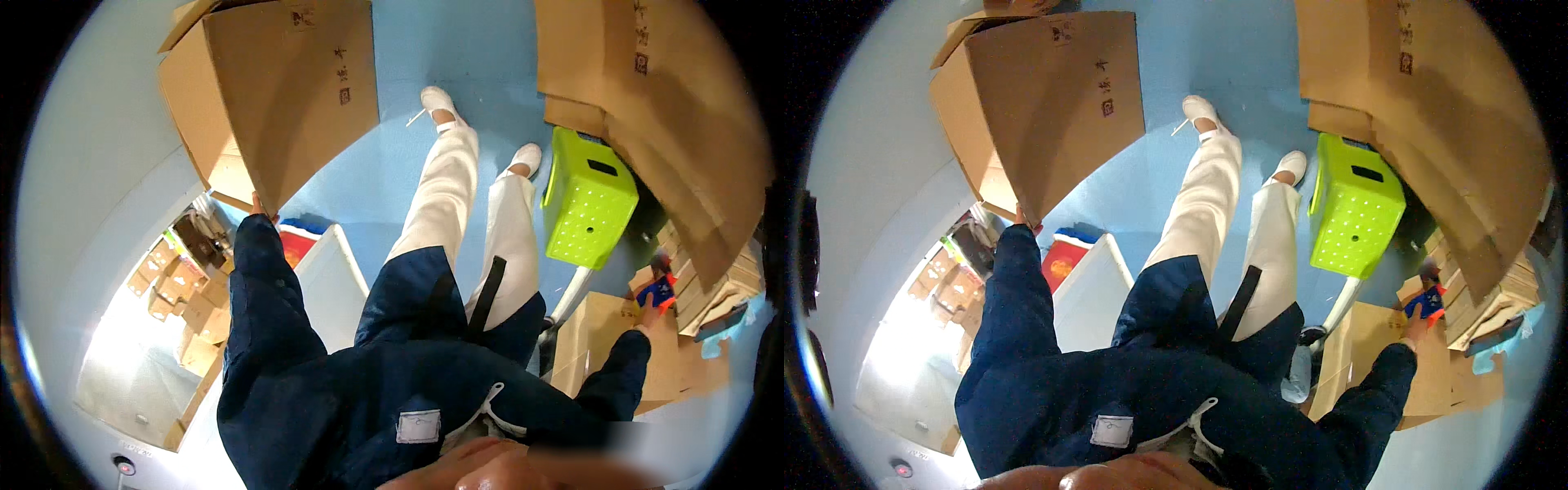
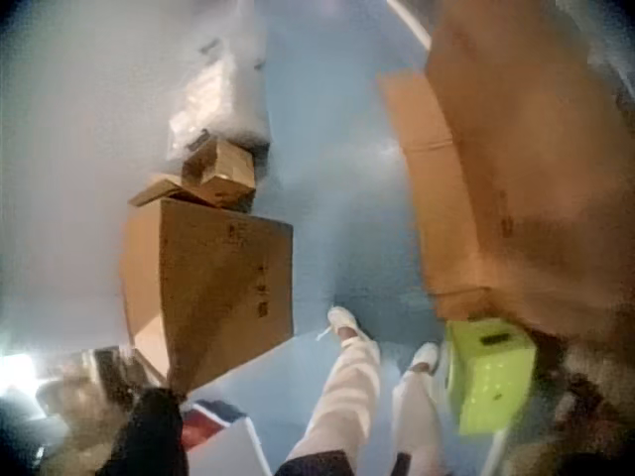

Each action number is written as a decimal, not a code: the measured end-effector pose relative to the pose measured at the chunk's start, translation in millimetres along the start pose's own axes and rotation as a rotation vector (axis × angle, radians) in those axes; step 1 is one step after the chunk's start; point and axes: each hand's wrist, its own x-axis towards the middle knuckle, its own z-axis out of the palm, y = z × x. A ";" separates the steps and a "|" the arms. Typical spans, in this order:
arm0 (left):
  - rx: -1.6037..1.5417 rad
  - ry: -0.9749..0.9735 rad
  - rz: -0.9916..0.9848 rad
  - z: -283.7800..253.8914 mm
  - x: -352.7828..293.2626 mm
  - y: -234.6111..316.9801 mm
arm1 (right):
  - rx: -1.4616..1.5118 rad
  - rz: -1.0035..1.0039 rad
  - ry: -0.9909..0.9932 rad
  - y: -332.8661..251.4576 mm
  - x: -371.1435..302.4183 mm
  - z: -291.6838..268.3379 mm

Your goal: The person assembles cardboard boxes in a warehouse setting. They fold the flaps of flat cardboard sheets into box shapes, secure them with yellow packing tape using a handheld dispenser, and use a utility knife to trim excess material. The person handles multiple boxes sequentially, placing finished units aside.

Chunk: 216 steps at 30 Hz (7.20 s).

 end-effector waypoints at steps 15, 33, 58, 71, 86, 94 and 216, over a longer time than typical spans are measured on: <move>-0.205 0.658 0.104 63.7 18.1 -6.8 | 0.365 -0.672 -0.543 -401.5 -241.0 -175.0; -0.092 0.524 0.208 27.4 -48.2 20.6 | -0.011 -1.643 -0.093 -1281.3 -493.1 -221.5; -0.054 0.329 -0.361 -13.3 34.7 112.2 | -1.293 -2.229 -0.526 -1371.3 -655.4 -203.8; -0.027 0.310 -0.559 -30.8 12.4 158.5 | -1.705 -2.240 -0.504 -1373.9 -769.9 -216.5; -0.320 0.642 -0.574 -47.9 9.0 144.6 | -1.715 -2.194 -1.193 -1260.7 -973.4 -153.0; -0.257 0.663 -0.429 -36.1 23.4 136.4 | -1.468 -2.036 -1.680 -1132.7 -1021.2 -67.2; -1.157 0.606 -0.159 157.2 -502.3 401.0 | -2.256 -2.416 -1.535 -1238.7 -630.0 -522.0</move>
